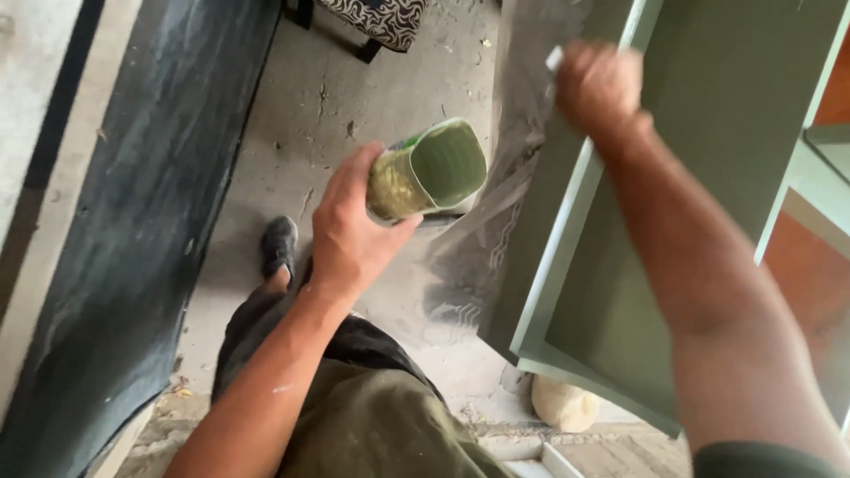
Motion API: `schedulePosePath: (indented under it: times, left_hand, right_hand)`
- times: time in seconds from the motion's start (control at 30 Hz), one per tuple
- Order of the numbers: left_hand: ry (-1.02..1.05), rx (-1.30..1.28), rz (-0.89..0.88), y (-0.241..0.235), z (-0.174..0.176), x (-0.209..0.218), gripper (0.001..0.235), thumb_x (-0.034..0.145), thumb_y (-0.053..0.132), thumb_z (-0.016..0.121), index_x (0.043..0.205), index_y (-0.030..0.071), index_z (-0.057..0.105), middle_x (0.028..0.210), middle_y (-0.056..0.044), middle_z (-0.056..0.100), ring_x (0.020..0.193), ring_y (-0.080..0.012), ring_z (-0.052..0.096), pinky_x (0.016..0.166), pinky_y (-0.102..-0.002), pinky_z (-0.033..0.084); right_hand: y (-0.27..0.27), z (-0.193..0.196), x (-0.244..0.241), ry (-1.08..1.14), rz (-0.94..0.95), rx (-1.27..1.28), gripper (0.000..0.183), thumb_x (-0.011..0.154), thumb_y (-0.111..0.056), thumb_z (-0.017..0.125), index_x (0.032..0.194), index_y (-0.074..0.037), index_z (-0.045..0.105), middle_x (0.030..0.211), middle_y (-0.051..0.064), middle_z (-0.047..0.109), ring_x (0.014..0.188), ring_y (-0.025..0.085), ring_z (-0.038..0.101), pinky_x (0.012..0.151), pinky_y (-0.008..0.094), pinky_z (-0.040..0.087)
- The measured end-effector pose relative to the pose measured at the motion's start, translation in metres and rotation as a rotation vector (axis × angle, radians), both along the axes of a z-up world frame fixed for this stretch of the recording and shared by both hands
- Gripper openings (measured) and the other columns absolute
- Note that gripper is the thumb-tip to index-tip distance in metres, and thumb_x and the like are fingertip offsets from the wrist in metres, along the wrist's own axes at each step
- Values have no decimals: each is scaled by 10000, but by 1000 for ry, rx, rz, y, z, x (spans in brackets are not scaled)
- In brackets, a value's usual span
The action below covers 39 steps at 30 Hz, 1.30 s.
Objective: The person paints the interior and exterior surfaces of a wooden cabinet using a paintbrush and a container of green paint. They repeatedly dip the brush into the container and apply paint to the cabinet's shelves, sides, and edges.
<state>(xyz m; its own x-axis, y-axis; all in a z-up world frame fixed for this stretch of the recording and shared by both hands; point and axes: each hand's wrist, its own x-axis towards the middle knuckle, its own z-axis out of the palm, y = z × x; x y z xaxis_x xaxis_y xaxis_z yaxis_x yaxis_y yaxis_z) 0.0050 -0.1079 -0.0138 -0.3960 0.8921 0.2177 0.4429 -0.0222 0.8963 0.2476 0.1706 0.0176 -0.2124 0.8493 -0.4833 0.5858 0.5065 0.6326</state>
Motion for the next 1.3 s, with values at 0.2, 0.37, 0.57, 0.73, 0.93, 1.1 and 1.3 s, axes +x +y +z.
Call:
schedulePosePath:
  times: [0.2,0.37,0.57,0.73,0.93,1.1,1.3]
  left_hand:
    - [-51,49,-65,-24,0,6,812,691,281,967,1343,47,545,1335,-176,622,1238,-353,617,1007,-437,552]
    - [-43,100,-102,-32,10,4,761,686,155,923,1340,68,544,1332,-118,638,1269,-315,610,1025,-428,551]
    - [-57,162,-188,-53,30,2,804,674,135,936,1361,56,526,1335,-158,643,1263,-331,625,991,-436,590]
    - [-137,279,-193,-71,49,7,775,592,34,922,1303,26,615,1263,-200,661,1202,-388,643,1046,-462,525]
    - [-124,353,-251,-88,60,7,767,602,6,930,1298,4,609,1276,-213,655,1209,-398,636,1066,-473,515]
    - [-95,339,-281,-101,59,5,745,614,-26,917,1289,-26,600,1248,-247,658,1181,-427,642,1042,-501,526]
    - [-60,272,-253,-105,40,4,782,615,35,934,1315,5,586,1253,-232,653,1166,-420,648,1041,-509,520]
  right_hand:
    - [-73,129,-22,1172,-186,614,211,929,-245,815,742,-228,717,683,-136,590,711,-27,562,488,308,481]
    - [-225,206,-44,1877,-185,379,85,999,60,580,930,27,616,713,105,551,554,139,485,519,274,374]
    - [-294,192,-59,1571,-340,300,54,942,-109,742,975,-67,730,843,35,711,683,92,618,580,224,476]
    - [-306,163,-77,1495,-264,214,134,778,-132,782,883,-211,809,729,40,729,616,178,642,607,310,503]
    - [-337,188,-90,1441,-135,207,139,825,-66,734,892,-179,781,780,60,743,724,298,737,684,363,580]
    - [-358,197,-85,1422,-142,248,130,827,-92,759,876,-210,778,773,17,746,743,265,744,714,348,582]
    - [-379,202,-63,1251,-242,401,78,826,-303,804,902,-320,802,631,-7,675,593,208,671,598,327,525]
